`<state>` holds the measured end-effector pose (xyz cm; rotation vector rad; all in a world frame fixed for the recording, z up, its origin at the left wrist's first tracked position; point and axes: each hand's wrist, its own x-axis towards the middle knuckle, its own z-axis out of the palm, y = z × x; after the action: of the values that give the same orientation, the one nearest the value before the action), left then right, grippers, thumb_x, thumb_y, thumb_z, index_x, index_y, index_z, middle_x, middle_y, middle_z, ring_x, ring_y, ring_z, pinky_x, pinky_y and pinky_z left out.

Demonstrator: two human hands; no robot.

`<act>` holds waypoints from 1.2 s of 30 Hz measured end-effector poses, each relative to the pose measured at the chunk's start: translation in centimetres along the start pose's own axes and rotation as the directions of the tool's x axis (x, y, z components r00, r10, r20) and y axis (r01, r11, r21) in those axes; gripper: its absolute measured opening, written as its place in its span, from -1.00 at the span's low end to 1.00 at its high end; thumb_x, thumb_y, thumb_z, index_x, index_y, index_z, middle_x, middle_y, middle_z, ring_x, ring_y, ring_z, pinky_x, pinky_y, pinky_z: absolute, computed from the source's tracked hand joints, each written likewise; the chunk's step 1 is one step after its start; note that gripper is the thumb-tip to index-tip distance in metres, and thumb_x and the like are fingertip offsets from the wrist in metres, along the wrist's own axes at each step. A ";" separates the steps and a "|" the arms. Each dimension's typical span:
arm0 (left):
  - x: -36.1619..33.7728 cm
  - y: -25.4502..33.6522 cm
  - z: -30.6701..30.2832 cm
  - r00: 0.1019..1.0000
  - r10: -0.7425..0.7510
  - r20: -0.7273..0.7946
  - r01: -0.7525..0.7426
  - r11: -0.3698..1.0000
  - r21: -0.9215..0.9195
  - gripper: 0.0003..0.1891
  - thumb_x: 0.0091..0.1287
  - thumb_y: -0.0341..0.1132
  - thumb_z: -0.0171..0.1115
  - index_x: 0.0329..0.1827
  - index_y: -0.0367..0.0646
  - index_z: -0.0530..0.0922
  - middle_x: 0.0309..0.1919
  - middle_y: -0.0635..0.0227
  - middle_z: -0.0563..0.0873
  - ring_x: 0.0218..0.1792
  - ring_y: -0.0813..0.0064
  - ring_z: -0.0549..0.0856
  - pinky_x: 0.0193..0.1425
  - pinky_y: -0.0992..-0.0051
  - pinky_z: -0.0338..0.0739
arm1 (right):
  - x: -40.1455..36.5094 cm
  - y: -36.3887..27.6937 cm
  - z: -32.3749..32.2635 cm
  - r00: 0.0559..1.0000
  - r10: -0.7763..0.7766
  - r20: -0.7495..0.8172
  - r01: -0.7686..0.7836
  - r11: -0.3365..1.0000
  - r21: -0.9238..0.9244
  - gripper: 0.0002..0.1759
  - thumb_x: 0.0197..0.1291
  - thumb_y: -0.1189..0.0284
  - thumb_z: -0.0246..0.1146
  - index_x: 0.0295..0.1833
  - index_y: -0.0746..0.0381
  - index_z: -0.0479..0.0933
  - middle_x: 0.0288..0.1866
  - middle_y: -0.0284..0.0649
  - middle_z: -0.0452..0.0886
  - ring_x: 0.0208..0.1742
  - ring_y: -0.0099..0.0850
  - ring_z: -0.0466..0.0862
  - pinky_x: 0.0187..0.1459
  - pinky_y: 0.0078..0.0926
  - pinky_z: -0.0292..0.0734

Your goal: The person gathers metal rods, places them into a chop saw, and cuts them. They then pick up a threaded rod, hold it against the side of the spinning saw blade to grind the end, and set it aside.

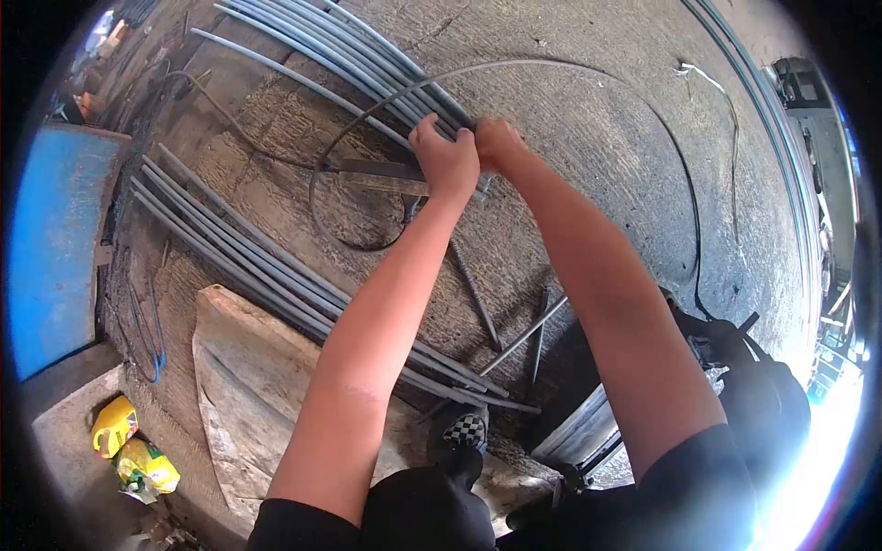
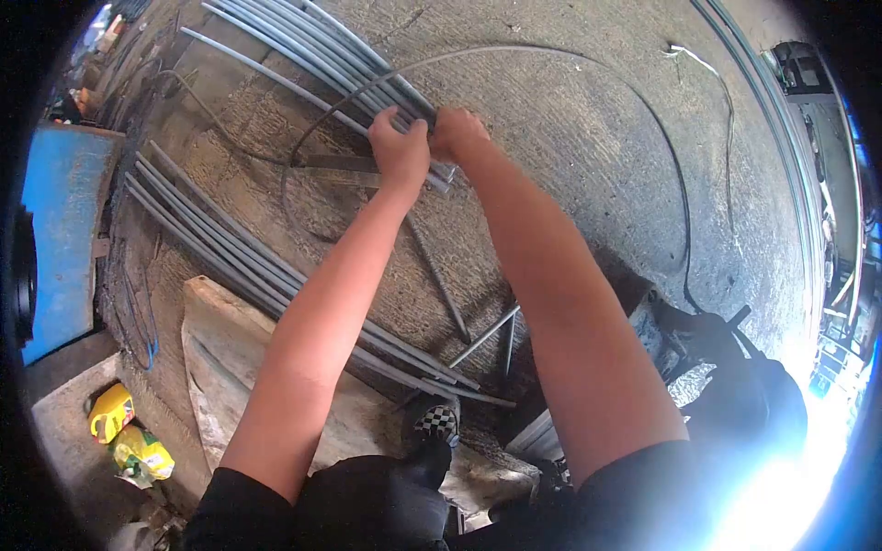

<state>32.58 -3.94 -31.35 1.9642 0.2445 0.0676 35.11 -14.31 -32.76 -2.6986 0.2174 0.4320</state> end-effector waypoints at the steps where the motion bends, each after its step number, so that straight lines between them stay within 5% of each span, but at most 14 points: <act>1: 0.0 0.0 -0.2 0.999 0.029 0.021 -0.029 0.999 0.020 -0.37 0.22 -0.30 0.26 0.29 -0.43 0.26 0.31 -0.15 0.25 0.24 -0.02 0.45 0.25 0.20 0.41 | 0.1 -0.1 -0.3 1.000 -0.004 0.001 0.004 1.000 0.000 -0.43 -0.12 0.17 0.46 -0.06 0.38 0.61 -0.03 0.14 0.65 0.05 -0.01 0.65 0.06 -0.17 0.57; 8: 2.4 1.5 0.4 0.928 -0.364 0.079 0.372 0.918 -0.135 -0.29 0.20 -0.24 0.31 0.33 -0.42 0.20 0.28 -0.10 0.33 0.24 0.02 0.45 0.19 0.11 0.44 | -0.6 0.1 -1.5 0.989 -0.085 0.120 0.085 0.996 0.013 -0.19 -0.40 -0.01 0.56 -0.14 0.45 0.62 -0.15 0.15 0.67 -0.09 -0.02 0.70 -0.08 -0.20 0.62; 10: 2.8 2.0 0.3 0.802 -0.557 0.215 0.590 0.686 -0.425 -0.24 0.19 -0.19 0.34 0.37 -0.33 0.18 0.29 -0.04 0.36 0.25 0.06 0.45 0.17 0.06 0.43 | -0.9 0.2 -2.2 0.988 -0.096 0.124 0.095 0.995 0.015 -0.20 -0.41 0.00 0.55 -0.17 0.48 0.62 -0.20 0.16 0.68 -0.11 -0.01 0.70 -0.09 -0.20 0.62; 14: 1.3 5.3 -0.6 0.754 -0.605 0.255 0.631 0.561 -0.535 -0.34 0.21 -0.19 0.33 0.31 -0.24 0.24 0.20 0.01 0.46 0.12 0.10 0.53 0.15 0.06 0.44 | -3.8 0.5 -3.8 0.992 -0.089 0.090 0.071 0.980 0.189 -0.34 -0.38 0.07 0.50 -0.32 0.49 0.62 -0.40 0.09 0.67 -0.29 -0.09 0.72 -0.23 -0.22 0.61; 17: 2.7 2.8 -0.5 0.757 -0.334 0.563 0.641 0.206 -0.740 -0.45 0.31 -0.18 0.21 0.25 -0.25 0.27 0.08 0.00 0.53 -0.04 0.10 0.60 0.11 0.11 0.49 | -6.9 0.9 -5.0 0.974 -0.112 0.196 0.029 0.924 0.381 -0.41 -0.32 0.12 0.46 -0.36 0.49 0.60 -0.47 0.04 0.65 -0.39 -0.12 0.70 -0.31 -0.24 0.58; 18: 2.9 1.9 -1.0 0.759 -0.329 0.562 0.639 0.211 -0.739 -0.45 0.31 -0.18 0.21 0.25 -0.25 0.27 0.08 0.00 0.53 -0.04 0.10 0.60 0.11 0.11 0.49 | -8.5 0.5 -5.3 0.964 -0.141 0.227 0.007 0.862 0.508 -0.43 -0.29 0.14 0.44 -0.37 0.50 0.59 -0.49 0.02 0.64 -0.42 -0.13 0.69 -0.33 -0.25 0.57; 19: 3.3 1.1 -1.5 0.734 -0.200 0.649 0.674 0.096 -0.733 -0.50 0.35 -0.15 0.14 0.23 -0.26 0.27 0.04 0.00 0.55 -0.10 0.10 0.62 0.09 0.13 0.51 | -10.1 0.4 -5.9 0.974 -0.096 0.206 -0.012 0.883 0.469 -0.61 -0.24 0.27 0.39 -0.46 0.42 0.55 -0.63 -0.22 0.53 -0.58 -0.46 0.56 -0.51 -0.38 0.47; 20: 3.8 0.9 -2.1 0.701 -0.057 0.711 0.712 -0.015 -0.702 -0.53 0.40 -0.13 0.08 0.21 -0.27 0.27 0.01 -0.01 0.56 -0.16 0.10 0.63 0.07 0.15 0.54 | -10.9 0.5 -5.8 0.976 -0.098 0.194 -0.005 0.882 0.471 -0.61 -0.24 0.27 0.39 -0.46 0.42 0.55 -0.63 -0.22 0.53 -0.58 -0.46 0.56 -0.51 -0.38 0.47; 22: 4.2 1.7 -3.6 0.768 -0.114 0.631 0.636 0.020 -0.771 -0.55 0.45 -0.08 0.00 0.17 -0.30 0.33 0.00 -0.05 0.56 -0.15 0.09 0.64 0.04 0.19 0.57 | -13.0 2.0 -4.6 0.995 -0.063 0.075 0.033 0.936 0.350 -0.64 -0.24 0.30 0.37 -0.46 0.43 0.55 -0.63 -0.21 0.52 -0.60 -0.45 0.55 -0.53 -0.39 0.46; 26: 6.7 2.9 -6.2 0.852 -0.267 0.451 0.524 0.398 -0.753 -0.48 0.44 0.08 0.03 0.12 -0.26 0.45 -0.01 0.09 0.61 -0.09 0.15 0.65 0.08 0.22 0.56 | -19.0 2.9 -5.2 0.993 -0.011 0.121 -0.048 0.881 0.471 -0.67 -0.23 0.34 0.34 -0.46 0.43 0.53 -0.63 -0.22 0.51 -0.60 -0.44 0.55 -0.52 -0.39 0.46; 28: 9.0 2.6 -7.5 0.872 -0.384 0.304 0.488 0.728 -0.481 -0.42 0.38 0.19 0.07 0.17 -0.14 0.46 0.01 0.22 0.62 -0.05 0.23 0.64 0.12 0.23 0.54 | -22.6 3.1 -5.2 0.985 0.001 0.173 -0.098 0.828 0.552 -0.67 -0.23 0.36 0.33 -0.43 0.43 0.52 -0.62 -0.24 0.50 -0.59 -0.45 0.54 -0.52 -0.39 0.45; 30: 10.9 2.5 -9.9 0.820 -0.427 0.380 0.568 0.687 -0.453 -0.30 0.24 0.29 0.20 0.20 -0.11 0.44 0.04 0.24 0.59 0.01 0.32 0.59 0.15 0.22 0.43 | -26.5 3.2 -5.1 0.980 0.029 0.195 -0.137 0.812 0.567 -0.67 -0.24 0.39 0.32 -0.39 0.44 0.51 -0.60 -0.24 0.50 -0.58 -0.49 0.52 -0.52 -0.40 0.43; 33: 7.6 3.9 -10.0 0.799 -0.376 0.469 0.587 0.657 -0.472 -0.48 0.35 0.11 0.16 0.13 -0.13 0.45 -0.12 0.22 0.64 -0.16 0.23 0.65 0.03 0.17 0.54 | -32.1 3.4 -5.2 0.972 0.070 0.223 -0.178 0.839 0.514 -0.51 -0.23 0.25 0.36 -0.33 0.51 0.52 -0.48 0.07 0.55 -0.38 -0.16 0.63 -0.25 -0.19 0.50; 36: 5.0 3.0 -8.4 0.782 -0.318 0.535 0.620 0.471 -0.627 -0.72 0.41 -0.15 0.11 -0.05 -0.21 0.45 -0.35 0.18 0.62 -0.42 0.19 0.65 -0.24 0.17 0.60 | -37.5 3.8 -5.9 0.954 0.057 0.294 -0.223 0.790 0.571 -0.54 -0.19 0.27 0.34 -0.32 0.48 0.50 -0.50 0.06 0.51 -0.40 -0.18 0.59 -0.26 -0.20 0.48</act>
<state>36.58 3.55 -25.56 0.9191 0.4437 -0.4851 0.63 -16.81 -16.63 -1.9808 0.4062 0.6375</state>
